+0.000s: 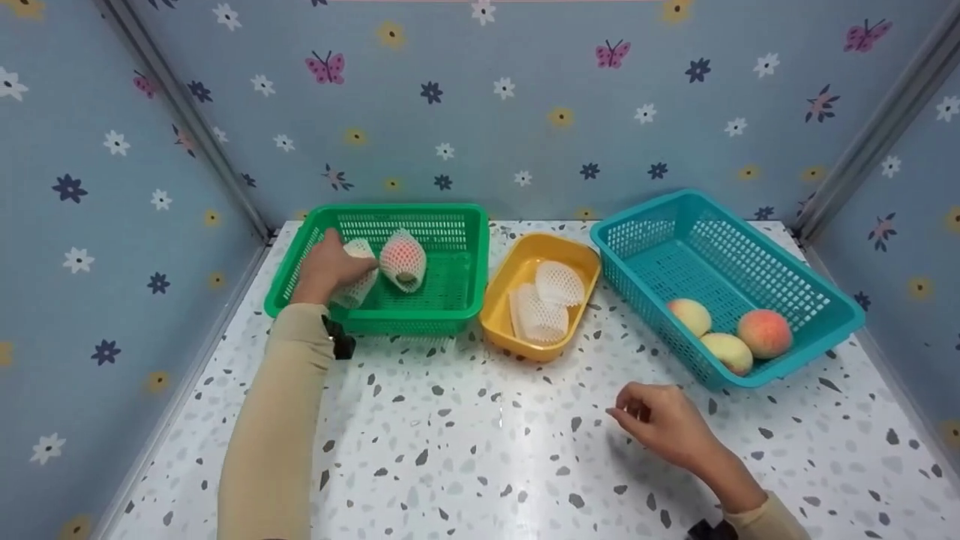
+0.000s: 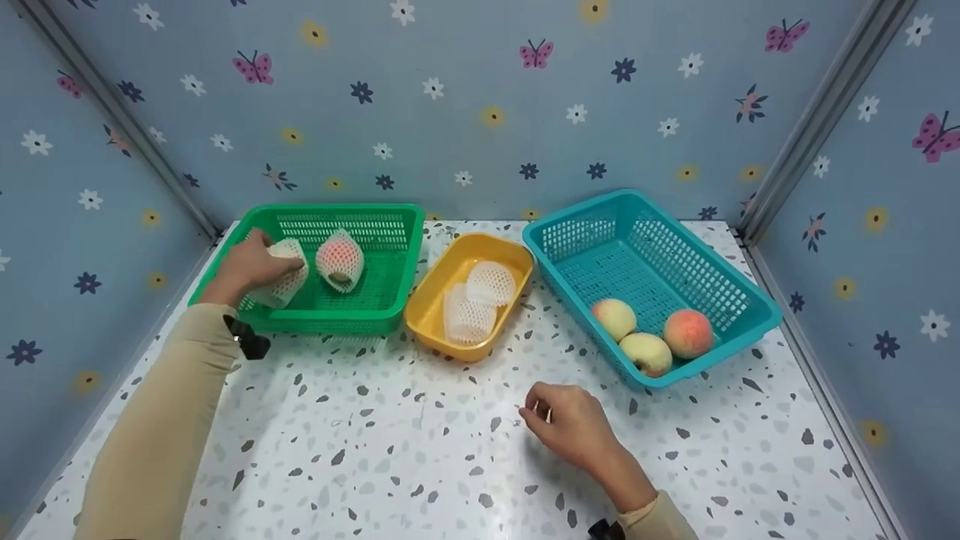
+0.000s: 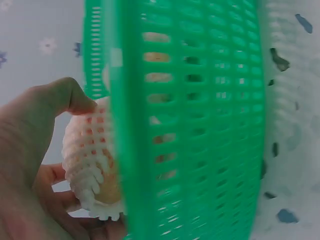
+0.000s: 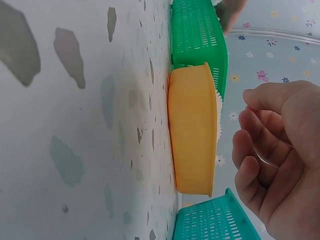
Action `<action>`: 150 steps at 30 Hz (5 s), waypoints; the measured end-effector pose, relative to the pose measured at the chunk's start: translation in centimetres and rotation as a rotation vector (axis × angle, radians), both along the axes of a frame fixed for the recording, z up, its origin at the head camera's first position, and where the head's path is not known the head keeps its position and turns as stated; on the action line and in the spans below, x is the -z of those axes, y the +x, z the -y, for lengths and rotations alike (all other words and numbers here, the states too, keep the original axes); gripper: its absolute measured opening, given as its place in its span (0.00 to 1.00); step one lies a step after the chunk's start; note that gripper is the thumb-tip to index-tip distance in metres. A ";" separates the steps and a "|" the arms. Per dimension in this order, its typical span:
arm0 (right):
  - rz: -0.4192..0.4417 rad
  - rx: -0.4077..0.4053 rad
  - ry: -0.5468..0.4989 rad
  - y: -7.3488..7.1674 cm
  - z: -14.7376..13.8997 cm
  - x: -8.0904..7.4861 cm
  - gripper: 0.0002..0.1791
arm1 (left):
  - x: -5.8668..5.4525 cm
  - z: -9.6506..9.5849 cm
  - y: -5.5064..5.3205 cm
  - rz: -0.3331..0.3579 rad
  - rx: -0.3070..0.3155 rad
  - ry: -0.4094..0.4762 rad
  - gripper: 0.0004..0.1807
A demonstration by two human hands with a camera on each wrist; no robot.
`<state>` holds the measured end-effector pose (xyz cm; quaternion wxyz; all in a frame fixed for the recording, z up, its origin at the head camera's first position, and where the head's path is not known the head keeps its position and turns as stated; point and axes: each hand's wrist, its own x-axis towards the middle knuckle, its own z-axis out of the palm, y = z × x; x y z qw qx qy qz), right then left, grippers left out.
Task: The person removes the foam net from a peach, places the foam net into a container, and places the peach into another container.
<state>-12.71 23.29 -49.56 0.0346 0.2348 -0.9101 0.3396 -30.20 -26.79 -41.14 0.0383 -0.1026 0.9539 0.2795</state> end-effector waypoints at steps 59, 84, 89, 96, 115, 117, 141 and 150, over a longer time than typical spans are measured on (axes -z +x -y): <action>0.038 -0.005 -0.029 0.6 -1.1 0.7 0.08 | -2.9 -15.1 16.6 -0.176 0.844 -0.054 0.35; 0.090 0.005 -0.008 0.9 -1.4 1.2 0.07 | 1.6 -21.7 13.9 -0.026 0.935 -0.137 0.31; 0.067 -0.004 -0.012 0.9 -1.5 1.3 0.07 | 2.2 -22.3 13.5 0.022 0.933 -0.108 0.29; 0.039 -0.004 -0.009 1.0 -1.5 1.3 0.09 | 2.8 -22.9 13.2 0.079 0.935 -0.111 0.29; 0.079 -0.018 -0.026 1.2 -1.0 0.9 0.07 | 5.0 -24.3 13.4 0.138 0.914 -0.264 0.28; 0.081 -0.017 -0.029 1.1 -1.0 0.9 0.07 | 5.0 -24.3 13.3 0.123 0.916 -0.280 0.28; 0.113 -0.008 0.014 1.0 -0.4 0.7 0.07 | 5.9 -22.8 13.3 -0.151 0.892 0.081 0.34; 0.107 -0.015 0.010 1.0 -0.3 1.0 0.05 | 7.5 -22.5 12.8 -0.246 0.846 0.335 0.29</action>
